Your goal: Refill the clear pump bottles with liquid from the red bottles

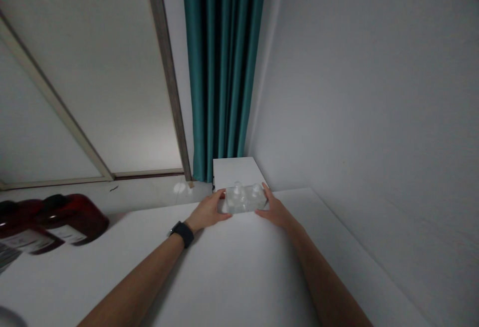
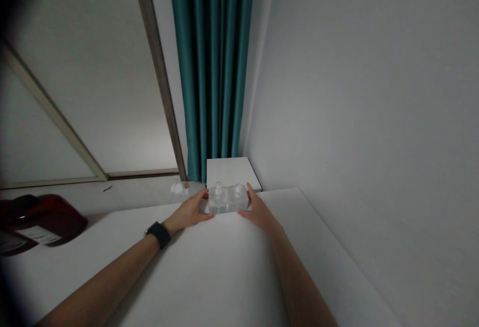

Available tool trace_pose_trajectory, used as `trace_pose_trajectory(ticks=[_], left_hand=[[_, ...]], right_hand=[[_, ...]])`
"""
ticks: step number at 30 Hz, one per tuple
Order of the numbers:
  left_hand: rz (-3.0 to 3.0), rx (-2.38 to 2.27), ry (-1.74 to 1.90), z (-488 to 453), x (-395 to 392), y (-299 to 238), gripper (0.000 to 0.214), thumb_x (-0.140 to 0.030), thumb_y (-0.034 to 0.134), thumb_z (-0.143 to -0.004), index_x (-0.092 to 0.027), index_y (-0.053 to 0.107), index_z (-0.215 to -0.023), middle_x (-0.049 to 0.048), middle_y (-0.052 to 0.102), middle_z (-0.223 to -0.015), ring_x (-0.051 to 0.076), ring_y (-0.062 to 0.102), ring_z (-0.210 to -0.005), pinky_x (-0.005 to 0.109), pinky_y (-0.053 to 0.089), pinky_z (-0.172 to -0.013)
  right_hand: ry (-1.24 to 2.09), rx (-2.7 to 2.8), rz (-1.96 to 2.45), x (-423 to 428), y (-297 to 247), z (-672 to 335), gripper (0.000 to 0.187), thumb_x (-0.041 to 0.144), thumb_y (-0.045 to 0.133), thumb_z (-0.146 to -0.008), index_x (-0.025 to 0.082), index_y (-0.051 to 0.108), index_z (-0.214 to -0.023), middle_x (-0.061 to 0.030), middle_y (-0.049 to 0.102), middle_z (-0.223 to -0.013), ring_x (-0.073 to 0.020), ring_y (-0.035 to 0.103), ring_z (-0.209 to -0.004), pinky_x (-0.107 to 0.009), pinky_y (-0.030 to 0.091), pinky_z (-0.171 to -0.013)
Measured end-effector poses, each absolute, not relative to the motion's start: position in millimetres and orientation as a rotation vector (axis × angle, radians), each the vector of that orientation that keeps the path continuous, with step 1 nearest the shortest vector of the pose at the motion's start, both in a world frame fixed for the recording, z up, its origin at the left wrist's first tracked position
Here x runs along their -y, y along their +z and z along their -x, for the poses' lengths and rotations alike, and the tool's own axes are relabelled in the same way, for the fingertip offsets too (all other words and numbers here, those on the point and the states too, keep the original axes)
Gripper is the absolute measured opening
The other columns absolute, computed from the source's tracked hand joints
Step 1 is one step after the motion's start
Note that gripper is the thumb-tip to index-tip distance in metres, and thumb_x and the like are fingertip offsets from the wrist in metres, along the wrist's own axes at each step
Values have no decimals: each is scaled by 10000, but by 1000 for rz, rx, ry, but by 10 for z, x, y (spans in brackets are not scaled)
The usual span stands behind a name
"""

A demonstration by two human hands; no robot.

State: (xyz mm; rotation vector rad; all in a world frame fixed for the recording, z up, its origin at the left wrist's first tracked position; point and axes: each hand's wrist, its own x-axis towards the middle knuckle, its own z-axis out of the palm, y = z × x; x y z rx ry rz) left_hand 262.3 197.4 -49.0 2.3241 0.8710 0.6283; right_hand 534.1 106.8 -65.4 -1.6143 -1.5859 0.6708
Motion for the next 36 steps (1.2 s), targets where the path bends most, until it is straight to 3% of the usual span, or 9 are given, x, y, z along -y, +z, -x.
trace_pose_trajectory(ticks=[3, 6, 12, 36], left_hand=[[-2326, -860, 638, -2600, -1961, -517, 946, -314, 799, -705, -155, 283, -1482, 167, 624, -1269, 321, 606, -1154, 481, 458, -1018], [-2324, -818, 714, -2562, -1940, -531, 1025, -359, 782, -731, -188, 168, -1535, 148, 605, -1270, 304, 596, -1157, 482, 446, -1029], [-2383, -770, 767, -2542, -1927, -524, 863, -291, 748, -761, -222, 304, -1498, 119, 606, -1257, 289, 593, -1144, 458, 441, -1038], [-2372, -835, 669, -2536, -1933, -488, 874, -279, 757, -759, -248, 305, -1506, 108, 638, -1256, 303, 602, -1143, 458, 451, -1022]], right_hand=[[672, 1594, 1583, -1053, -633, -5328, 1061, 246, 759, -689, 245, 154, -1560, -135, 525, -1444, -298, 525, -1289, -504, 385, -1093], [664, 1610, 1538, -1027, -593, -5311, 1020, 250, 750, -707, 248, 183, -1555, -121, 514, -1458, -299, 501, -1320, -491, 386, -1097], [609, 1644, 1501, -1007, -546, -5303, 885, 247, 735, -722, 262, 326, -1507, -94, 469, -1504, -313, 455, -1361, -501, 352, -1123], [574, 1685, 1532, -1002, -532, -5306, 895, 218, 704, -731, 264, 289, -1524, -86, 493, -1483, -285, 465, -1352, -461, 349, -1126]])
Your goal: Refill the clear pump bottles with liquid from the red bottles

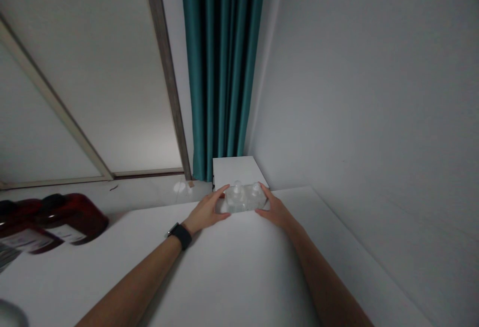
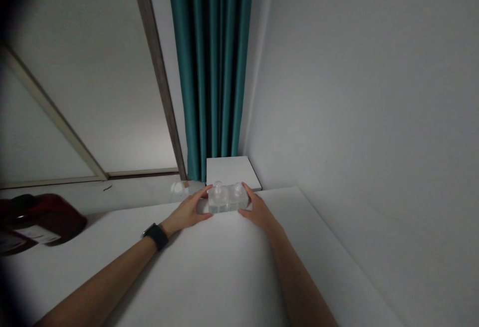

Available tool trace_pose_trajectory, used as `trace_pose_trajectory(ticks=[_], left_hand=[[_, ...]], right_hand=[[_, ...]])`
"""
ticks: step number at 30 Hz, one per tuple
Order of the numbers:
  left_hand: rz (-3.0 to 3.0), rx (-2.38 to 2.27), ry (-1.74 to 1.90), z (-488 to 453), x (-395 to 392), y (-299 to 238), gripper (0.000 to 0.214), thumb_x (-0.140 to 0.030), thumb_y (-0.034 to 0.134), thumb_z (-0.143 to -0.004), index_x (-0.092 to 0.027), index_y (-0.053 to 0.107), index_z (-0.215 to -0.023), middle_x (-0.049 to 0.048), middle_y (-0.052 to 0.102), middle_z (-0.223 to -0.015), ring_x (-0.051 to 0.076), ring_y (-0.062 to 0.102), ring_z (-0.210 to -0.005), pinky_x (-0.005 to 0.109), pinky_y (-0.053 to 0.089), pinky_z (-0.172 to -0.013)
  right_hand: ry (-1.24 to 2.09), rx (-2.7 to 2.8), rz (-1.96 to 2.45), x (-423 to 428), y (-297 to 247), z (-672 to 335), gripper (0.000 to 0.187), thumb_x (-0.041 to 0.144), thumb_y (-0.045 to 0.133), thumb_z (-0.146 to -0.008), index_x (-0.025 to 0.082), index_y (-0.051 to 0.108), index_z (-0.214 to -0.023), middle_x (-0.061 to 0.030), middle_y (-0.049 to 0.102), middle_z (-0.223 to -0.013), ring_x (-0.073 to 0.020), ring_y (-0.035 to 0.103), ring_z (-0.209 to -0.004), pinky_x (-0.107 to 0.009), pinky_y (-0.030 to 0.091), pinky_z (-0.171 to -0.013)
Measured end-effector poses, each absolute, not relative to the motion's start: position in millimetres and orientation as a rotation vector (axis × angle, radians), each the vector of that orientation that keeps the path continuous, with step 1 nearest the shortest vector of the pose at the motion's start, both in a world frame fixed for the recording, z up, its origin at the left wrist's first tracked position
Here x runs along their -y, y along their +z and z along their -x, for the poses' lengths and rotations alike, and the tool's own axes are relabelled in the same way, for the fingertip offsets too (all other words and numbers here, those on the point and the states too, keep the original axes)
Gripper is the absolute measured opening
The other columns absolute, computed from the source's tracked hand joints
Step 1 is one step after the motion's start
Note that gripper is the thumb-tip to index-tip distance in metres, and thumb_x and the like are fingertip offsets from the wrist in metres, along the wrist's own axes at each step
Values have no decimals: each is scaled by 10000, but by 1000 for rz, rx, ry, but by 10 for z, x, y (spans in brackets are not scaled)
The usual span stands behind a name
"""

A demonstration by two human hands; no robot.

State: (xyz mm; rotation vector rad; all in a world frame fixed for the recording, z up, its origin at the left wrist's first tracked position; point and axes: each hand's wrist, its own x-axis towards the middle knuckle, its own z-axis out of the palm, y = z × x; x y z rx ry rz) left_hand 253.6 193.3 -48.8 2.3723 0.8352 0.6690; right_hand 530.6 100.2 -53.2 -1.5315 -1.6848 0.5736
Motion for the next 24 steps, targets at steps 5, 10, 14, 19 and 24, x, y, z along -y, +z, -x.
trace_pose_trajectory(ticks=[5, 10, 14, 19, 24], left_hand=[[-2401, -852, 653, -2556, -1902, -466, 958, -291, 770, -730, -194, 247, -1527, 136, 624, -1253, 318, 595, -1147, 467, 444, -1029], [-2471, -830, 749, -2563, -1885, -474, 953, -333, 694, -788, -162, 139, -1543, 172, 541, -1314, 323, 544, -1193, 501, 411, -1055], [-2545, -788, 929, -2543, -1856, -462, 823, -317, 564, -856, -136, 133, -1533, 205, 407, -1422, 354, 420, -1304, 552, 328, -1105], [-2584, -795, 1009, -2482, -1684, -456, 806, -317, 547, -860, -152, 125, -1527, 196, 362, -1428, 357, 363, -1330, 562, 295, -1120], [-2558, -782, 1020, -2341, -1422, -423, 775, -294, 541, -868, -156, 144, -1518, 192, 377, -1414, 349, 380, -1308, 547, 311, -1110]], right_hand=[[584, 1672, 1545, -1022, -582, -5301, 999, 224, 735, -699, 244, 211, -1549, -120, 502, -1460, -289, 485, -1326, -458, 364, -1108], [558, 1631, 1591, -1034, -625, -5286, 1138, 265, 806, -625, 242, 155, -1558, -143, 488, -1444, -315, 470, -1314, -492, 343, -1102], [523, 1593, 1634, -1017, -602, -5277, 1186, 348, 858, -562, 244, 201, -1544, -146, 467, -1442, -349, 422, -1335, -524, 299, -1118], [457, 1519, 1671, -836, -588, -5200, 1203, 389, 817, -618, 229, 78, -1554, -152, 465, -1417, -336, 408, -1345, -528, 290, -1128], [410, 1489, 1674, -535, -618, -5022, 1185, 372, 806, -637, 263, 58, -1550, -142, 397, -1470, -338, 348, -1390, -546, 255, -1150]])
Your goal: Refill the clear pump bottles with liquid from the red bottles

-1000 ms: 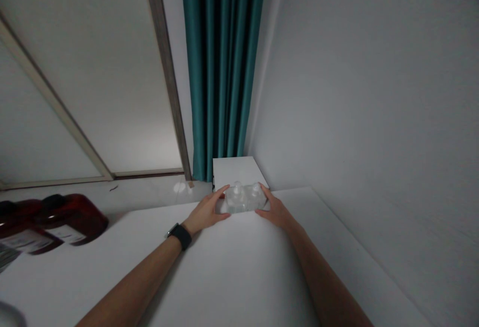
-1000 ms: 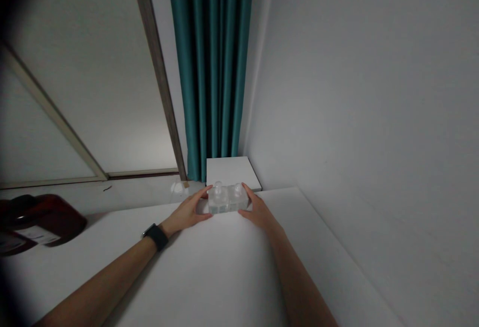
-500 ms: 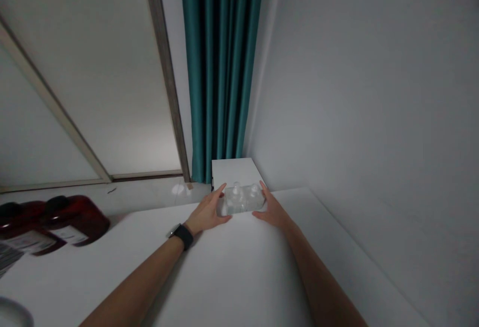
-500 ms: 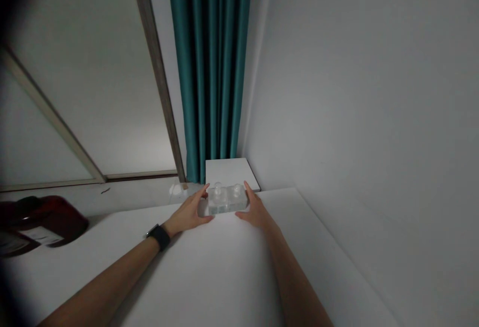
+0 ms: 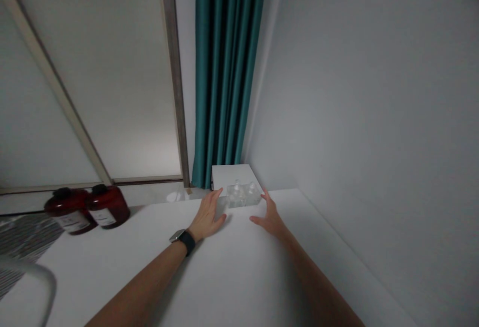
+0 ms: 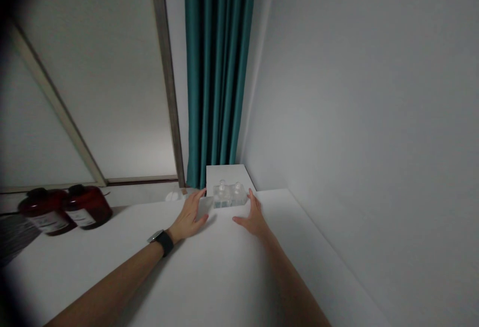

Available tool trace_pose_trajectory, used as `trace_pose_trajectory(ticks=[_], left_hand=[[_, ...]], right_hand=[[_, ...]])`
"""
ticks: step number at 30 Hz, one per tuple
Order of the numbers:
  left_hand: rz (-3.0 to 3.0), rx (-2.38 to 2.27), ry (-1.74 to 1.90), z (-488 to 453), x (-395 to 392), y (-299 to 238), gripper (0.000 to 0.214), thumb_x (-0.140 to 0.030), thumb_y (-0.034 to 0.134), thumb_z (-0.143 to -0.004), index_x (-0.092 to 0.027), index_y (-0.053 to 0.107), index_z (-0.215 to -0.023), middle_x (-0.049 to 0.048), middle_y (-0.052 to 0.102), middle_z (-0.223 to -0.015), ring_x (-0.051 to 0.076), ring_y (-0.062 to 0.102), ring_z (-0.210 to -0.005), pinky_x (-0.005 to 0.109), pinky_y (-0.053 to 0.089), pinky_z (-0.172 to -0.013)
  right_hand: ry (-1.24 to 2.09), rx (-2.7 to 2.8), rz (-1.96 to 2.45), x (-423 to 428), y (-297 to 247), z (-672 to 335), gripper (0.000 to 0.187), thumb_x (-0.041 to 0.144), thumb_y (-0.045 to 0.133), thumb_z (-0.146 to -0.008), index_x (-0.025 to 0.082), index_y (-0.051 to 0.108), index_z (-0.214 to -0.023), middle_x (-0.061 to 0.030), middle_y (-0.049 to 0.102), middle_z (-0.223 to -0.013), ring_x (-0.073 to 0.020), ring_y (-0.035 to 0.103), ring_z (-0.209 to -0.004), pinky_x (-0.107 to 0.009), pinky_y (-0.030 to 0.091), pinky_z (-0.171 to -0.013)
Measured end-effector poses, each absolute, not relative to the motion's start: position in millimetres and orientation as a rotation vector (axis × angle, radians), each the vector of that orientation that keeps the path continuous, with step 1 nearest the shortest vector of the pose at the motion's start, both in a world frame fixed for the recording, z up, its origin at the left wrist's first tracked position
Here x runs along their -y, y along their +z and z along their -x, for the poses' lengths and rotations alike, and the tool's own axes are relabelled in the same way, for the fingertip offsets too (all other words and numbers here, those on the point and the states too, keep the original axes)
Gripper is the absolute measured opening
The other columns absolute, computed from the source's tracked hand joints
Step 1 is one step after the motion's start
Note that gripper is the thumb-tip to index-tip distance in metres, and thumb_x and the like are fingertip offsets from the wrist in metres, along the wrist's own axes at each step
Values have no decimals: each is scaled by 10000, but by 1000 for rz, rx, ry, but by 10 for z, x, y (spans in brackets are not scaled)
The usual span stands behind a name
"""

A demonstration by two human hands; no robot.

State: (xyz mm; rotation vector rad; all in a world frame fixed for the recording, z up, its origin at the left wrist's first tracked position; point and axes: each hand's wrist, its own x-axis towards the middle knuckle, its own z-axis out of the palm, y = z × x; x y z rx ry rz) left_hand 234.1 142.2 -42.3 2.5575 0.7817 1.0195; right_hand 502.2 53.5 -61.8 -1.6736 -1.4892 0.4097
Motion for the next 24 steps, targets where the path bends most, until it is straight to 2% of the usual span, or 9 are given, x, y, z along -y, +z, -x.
trace_pose_trajectory(ticks=[5, 11, 13, 18, 24], left_hand=[[-2538, -797, 997, -2156, -1170, -245, 757, -277, 545, -858, -160, 179, -1511, 189, 405, -1400, 353, 389, -1306, 552, 321, -1095], [-2548, -807, 967, -1858, -804, -77, 726, -224, 562, -825, -174, 261, -1484, 170, 431, -1395, 335, 410, -1296, 527, 343, -1087], [-2554, -847, 960, -1733, -705, -55, 705, -207, 562, -820, -187, 293, -1471, 161, 449, -1383, 332, 425, -1283, 524, 356, -1075], [-2558, -972, 937, -1381, -530, -4, 546, -169, 533, -834, -198, 434, -1370, 132, 523, -1295, 312, 491, -1202, 498, 410, -1009], [-2558, -1064, 924, -911, -253, 83, 322, -195, 523, -865, -215, 572, -1183, 96, 612, -1147, 300, 553, -1100, 473, 439, -928]], right_hand=[[421, 1496, 1658, -268, -608, -4779, 1137, 374, 777, -682, 274, 42, -1545, -147, 331, -1520, -332, 324, -1413, -557, 241, -1154], [479, 1543, 1621, -25, -571, -4408, 1019, 390, 709, -749, 211, 98, -1545, -173, 310, -1532, -310, 286, -1437, -532, 222, -1173], [498, 1578, 1599, 25, -548, -4271, 925, 399, 670, -787, 224, 159, -1539, -156, 313, -1538, -298, 276, -1444, -528, 217, -1179], [532, 1728, 1483, 124, -439, -3873, 585, 399, 595, -862, 265, 456, -1414, -101, 409, -1506, -268, 311, -1435, -501, 234, -1187], [568, 1856, 1350, 236, -283, -3281, 467, 327, 588, -874, 275, 550, -1337, -82, 505, -1439, -245, 396, -1388, -479, 277, -1179]])
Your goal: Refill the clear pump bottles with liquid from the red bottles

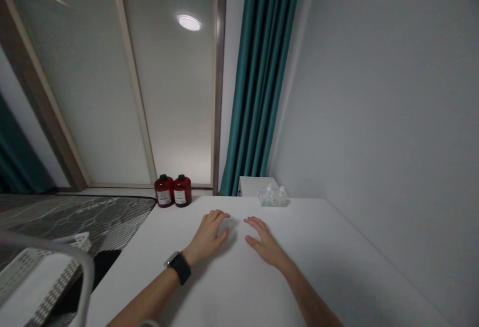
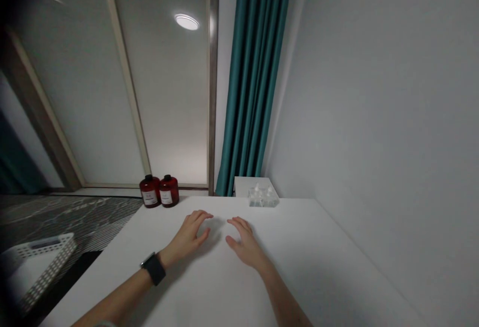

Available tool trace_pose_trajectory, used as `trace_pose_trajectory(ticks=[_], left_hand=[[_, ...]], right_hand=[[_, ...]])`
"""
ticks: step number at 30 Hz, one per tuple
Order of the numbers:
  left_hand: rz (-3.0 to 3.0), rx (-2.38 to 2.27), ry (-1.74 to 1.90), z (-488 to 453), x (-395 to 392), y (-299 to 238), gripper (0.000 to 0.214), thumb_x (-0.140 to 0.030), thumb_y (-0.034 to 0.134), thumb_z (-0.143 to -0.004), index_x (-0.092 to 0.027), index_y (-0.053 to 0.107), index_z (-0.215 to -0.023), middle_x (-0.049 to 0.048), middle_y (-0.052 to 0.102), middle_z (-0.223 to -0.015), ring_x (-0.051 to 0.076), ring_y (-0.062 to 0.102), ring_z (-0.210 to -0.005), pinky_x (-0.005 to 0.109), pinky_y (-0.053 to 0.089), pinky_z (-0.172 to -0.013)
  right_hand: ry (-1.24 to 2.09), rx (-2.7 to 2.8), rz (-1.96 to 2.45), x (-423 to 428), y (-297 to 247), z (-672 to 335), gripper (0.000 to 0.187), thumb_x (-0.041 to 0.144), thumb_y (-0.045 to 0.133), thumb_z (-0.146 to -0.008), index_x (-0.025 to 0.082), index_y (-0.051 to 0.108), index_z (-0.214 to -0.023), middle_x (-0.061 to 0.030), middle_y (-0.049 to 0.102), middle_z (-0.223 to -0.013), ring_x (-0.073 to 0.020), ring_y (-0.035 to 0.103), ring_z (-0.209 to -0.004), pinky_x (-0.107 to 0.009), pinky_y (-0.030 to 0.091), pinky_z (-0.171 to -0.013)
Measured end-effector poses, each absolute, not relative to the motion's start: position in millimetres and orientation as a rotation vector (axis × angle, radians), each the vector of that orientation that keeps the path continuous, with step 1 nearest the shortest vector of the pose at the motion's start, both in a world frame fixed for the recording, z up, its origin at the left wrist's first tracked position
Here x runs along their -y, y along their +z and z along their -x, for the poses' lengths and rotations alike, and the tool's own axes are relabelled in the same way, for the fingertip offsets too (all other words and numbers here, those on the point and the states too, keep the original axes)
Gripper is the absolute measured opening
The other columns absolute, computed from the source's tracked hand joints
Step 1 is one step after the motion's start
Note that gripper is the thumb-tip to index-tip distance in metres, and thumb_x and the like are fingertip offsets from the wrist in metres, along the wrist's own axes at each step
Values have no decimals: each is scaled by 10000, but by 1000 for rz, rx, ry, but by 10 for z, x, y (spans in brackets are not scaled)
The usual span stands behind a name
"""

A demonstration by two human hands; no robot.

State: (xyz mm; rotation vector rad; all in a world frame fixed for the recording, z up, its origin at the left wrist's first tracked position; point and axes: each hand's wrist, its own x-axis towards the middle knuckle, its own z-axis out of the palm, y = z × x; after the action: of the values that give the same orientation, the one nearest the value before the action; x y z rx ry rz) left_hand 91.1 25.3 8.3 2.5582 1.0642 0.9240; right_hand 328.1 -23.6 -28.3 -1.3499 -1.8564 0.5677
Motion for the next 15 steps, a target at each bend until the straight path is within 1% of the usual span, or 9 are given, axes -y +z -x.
trace_pose_trajectory(ticks=[4, 6, 7, 9, 12, 13, 15], left_hand=[[-2560, -1104, 896, -653, -21, 81, 227, -201, 502, -896, -215, 601, -1101, 80, 648, -1066, 283, 579, -1031, 460, 438, -893], [-2567, -1118, 900, -564, 67, 42, 203, -200, 495, -906, -215, 606, -1076, 74, 655, -1033, 272, 587, -995, 445, 442, -870], [-2575, -1126, 906, -529, 97, 14, 202, -191, 494, -905, -215, 607, -1071, 72, 658, -1025, 268, 588, -988, 439, 441, -865], [-2608, -1152, 916, -477, 126, -45, 204, -170, 489, -899, -216, 609, -1057, 71, 663, -1002, 264, 589, -971, 432, 436, -857], [-2686, -1193, 881, -440, 104, -119, 165, -156, 490, -895, -217, 617, -982, 63, 668, -928, 260, 591, -914, 422, 425, -821], [-2710, -1198, 864, -438, 87, -136, 152, -157, 493, -896, -218, 617, -960, 60, 667, -909, 257, 590, -897, 417, 421, -809], [-2741, -1196, 842, -446, 53, -159, 141, -156, 497, -900, -218, 615, -948, 54, 660, -901, 250, 582, -885, 404, 413, -799]], right_hand=[[585, 1904, 1292, 305, -223, -2898, 459, 237, 642, -809, 279, 607, -1265, -76, 595, -1341, -271, 483, -1319, -546, 216, -1188], [586, 1913, 1261, 332, -211, -2738, 441, 210, 648, -797, 290, 625, -1230, -54, 644, -1271, -261, 536, -1263, -538, 213, -1191], [582, 1908, 1250, 344, -212, -2669, 417, 203, 635, -806, 290, 631, -1214, -46, 663, -1236, -252, 563, -1227, -525, 228, -1188], [565, 1879, 1240, 362, -226, -2560, 355, 189, 577, -842, 278, 639, -1180, -44, 695, -1151, -237, 607, -1146, -489, 309, -1152], [530, 1816, 1250, 387, -276, -2468, 304, 180, 477, -892, 256, 648, -1130, -60, 711, -1022, -235, 646, -1021, -430, 464, -1002], [519, 1800, 1254, 396, -296, -2454, 290, 186, 463, -901, 252, 654, -1109, -64, 710, -999, -239, 650, -997, -417, 486, -960], [500, 1780, 1261, 413, -334, -2442, 257, 201, 465, -908, 246, 667, -1060, -68, 709, -986, -244, 650, -982, -406, 494, -932]])
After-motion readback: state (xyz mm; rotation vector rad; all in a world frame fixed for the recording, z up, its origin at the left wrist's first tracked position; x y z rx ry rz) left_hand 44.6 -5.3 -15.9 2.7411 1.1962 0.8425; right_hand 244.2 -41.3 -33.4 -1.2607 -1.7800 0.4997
